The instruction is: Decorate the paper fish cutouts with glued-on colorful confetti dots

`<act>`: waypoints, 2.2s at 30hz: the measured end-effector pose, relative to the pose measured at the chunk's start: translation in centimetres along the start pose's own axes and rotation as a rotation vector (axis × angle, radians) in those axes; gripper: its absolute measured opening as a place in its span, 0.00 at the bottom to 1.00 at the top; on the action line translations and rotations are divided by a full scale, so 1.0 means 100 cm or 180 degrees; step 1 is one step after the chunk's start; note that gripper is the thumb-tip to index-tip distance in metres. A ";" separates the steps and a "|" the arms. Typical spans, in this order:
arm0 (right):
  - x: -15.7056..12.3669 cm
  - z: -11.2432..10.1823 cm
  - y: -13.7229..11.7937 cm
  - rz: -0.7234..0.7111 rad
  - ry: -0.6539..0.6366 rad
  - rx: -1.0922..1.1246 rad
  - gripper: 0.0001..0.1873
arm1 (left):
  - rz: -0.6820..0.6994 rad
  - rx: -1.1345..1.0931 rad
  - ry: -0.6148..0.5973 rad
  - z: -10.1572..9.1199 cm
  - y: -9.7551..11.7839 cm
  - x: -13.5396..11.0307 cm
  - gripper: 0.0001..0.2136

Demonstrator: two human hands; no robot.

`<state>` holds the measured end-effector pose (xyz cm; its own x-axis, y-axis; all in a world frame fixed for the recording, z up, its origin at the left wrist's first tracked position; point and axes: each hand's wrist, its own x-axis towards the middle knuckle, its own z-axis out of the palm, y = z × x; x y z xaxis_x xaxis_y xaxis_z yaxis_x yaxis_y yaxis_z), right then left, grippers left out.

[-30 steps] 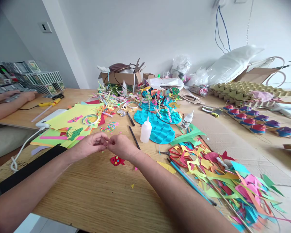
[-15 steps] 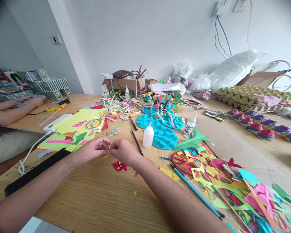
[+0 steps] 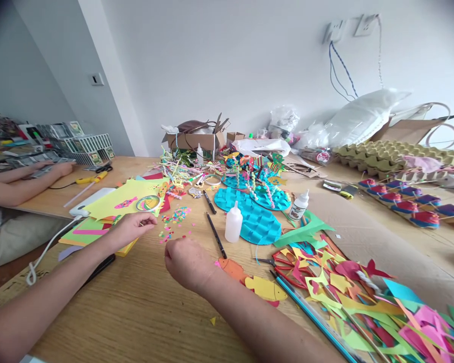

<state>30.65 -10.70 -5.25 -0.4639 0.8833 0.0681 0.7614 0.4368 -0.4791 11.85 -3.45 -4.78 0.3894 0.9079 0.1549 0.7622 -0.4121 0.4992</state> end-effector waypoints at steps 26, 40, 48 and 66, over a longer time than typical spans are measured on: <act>-0.003 0.002 -0.009 -0.0429 -0.0229 -0.1063 0.10 | 0.0373 0.1257 -0.0469 0.023 -0.026 0.067 0.07; -0.004 -0.004 -0.003 -0.0200 -0.0336 -0.0931 0.11 | 0.0234 0.1400 -0.0948 0.029 -0.033 0.085 0.11; -0.007 -0.012 0.002 -0.0171 -0.0305 -0.0854 0.11 | 0.0358 0.1415 -0.1102 0.031 -0.041 0.090 0.10; 0.006 0.009 -0.010 -0.0552 -0.0344 -0.1109 0.12 | 0.0462 0.1020 -0.0862 0.031 -0.044 0.086 0.09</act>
<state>29.23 -10.73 -5.53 -0.6298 0.7765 0.0207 0.7669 0.6259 -0.1420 13.45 5.99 -8.34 0.5931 0.8038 -0.0462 0.7948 -0.5754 0.1927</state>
